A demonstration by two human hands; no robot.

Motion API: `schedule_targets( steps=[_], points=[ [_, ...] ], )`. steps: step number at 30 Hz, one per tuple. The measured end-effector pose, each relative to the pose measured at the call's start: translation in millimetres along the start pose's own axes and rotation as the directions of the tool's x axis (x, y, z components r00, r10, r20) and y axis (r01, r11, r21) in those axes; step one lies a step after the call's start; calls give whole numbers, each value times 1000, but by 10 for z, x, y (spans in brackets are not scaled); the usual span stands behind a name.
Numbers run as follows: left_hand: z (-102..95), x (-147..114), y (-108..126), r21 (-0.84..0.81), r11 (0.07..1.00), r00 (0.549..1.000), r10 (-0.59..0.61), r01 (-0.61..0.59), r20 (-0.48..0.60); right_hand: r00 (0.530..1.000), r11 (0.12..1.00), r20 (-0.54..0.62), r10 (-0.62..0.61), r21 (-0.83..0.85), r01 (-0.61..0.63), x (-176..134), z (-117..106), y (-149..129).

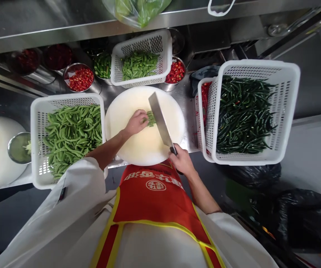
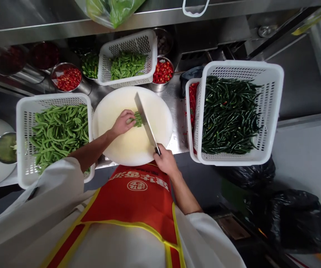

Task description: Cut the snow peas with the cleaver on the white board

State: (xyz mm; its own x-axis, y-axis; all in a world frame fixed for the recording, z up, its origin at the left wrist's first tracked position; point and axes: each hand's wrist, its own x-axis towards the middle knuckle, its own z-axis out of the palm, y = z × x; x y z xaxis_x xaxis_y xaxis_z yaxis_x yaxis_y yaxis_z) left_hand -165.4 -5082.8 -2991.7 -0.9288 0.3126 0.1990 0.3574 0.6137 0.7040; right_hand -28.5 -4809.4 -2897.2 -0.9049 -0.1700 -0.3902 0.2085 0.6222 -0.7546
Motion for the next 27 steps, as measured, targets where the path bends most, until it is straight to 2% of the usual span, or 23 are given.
schedule_targets(
  steps=[2,4,6,7,9,12,14,17,19,21,24,26,27],
  points=[
    [77,32,24,-6,998,997,-64,64,-51,993,963,-22,114,249,-105,-120,-2,152],
    [205,80,71,1,993,992,-114,115,-61,974,836,28,225,507,-208,-184,42,300],
    [377,117,161,12,988,987,-152,153,-59,953,692,93,289,667,-275,-195,132,421],
    [473,125,224,15,985,983,-169,171,-68,946,647,118,303,703,-295,-187,190,461],
    [666,113,380,7,978,971,-207,209,-117,939,610,164,301,724,-322,-158,319,488],
    [880,68,622,-64,957,925,-290,283,-247,940,625,234,248,703,-339,-87,484,387],
    [903,74,732,-149,932,873,-363,331,-327,939,642,272,209,686,-342,-12,520,242],
    [676,284,759,-238,917,819,-394,320,-417,950,700,269,158,648,-300,156,414,-23],
    [382,645,689,-227,942,807,-330,247,-490,967,757,233,108,611,-232,284,263,-177],
    [46,1166,573,-176,970,799,-239,169,-552,981,789,187,57,593,-160,386,104,-273],
    [-406,1969,366,-73,987,870,-162,145,-466,990,791,135,43,601,-117,431,-45,-283],
    [-604,2295,238,33,980,926,-174,196,-334,992,793,109,70,597,-121,386,-63,-207],
    [-659,2360,187,77,977,942,-166,197,-292,991,791,105,88,597,-134,346,-53,-150]
  ],
)
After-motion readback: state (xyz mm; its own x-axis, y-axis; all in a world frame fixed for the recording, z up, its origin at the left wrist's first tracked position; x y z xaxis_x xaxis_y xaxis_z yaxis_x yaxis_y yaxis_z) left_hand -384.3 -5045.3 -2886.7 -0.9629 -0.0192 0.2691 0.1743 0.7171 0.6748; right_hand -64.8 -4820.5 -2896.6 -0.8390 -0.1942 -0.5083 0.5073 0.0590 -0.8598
